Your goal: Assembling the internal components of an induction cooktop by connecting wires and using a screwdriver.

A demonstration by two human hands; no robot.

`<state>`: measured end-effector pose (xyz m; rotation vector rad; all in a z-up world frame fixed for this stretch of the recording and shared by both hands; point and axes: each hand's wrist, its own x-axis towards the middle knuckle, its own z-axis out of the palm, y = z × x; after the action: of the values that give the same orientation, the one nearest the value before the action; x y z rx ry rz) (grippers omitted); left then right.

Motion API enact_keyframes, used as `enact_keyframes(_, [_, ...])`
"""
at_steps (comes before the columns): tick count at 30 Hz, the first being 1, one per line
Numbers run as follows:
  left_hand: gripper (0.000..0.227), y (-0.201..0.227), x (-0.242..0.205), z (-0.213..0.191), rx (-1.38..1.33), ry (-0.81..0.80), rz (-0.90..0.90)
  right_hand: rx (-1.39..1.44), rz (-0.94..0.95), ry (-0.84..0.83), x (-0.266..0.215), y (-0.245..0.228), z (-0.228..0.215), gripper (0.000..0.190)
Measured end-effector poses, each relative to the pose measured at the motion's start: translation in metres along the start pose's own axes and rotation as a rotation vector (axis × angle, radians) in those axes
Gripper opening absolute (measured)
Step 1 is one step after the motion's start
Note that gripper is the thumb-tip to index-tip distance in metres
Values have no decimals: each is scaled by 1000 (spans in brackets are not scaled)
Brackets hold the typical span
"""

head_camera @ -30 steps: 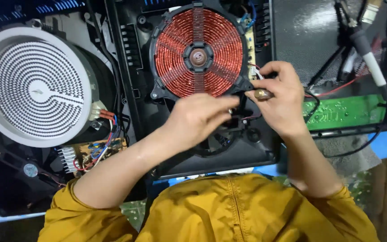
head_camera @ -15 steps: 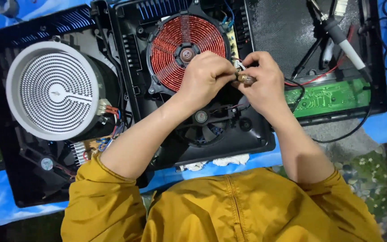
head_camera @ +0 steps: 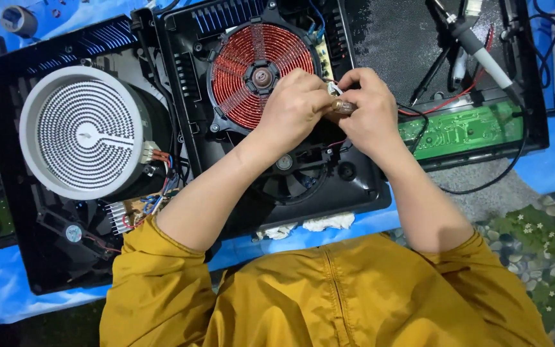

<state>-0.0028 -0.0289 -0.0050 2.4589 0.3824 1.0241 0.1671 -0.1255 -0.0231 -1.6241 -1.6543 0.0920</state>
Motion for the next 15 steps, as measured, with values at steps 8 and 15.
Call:
enact_keyframes(8, [11,-13,-12,13,69,-28,0,-5,-14,23,2,-6,-3,12])
enact_keyframes(15, [10,-22,-10,11,-16,-62,-51,-23,-34,22,0,2,2,7])
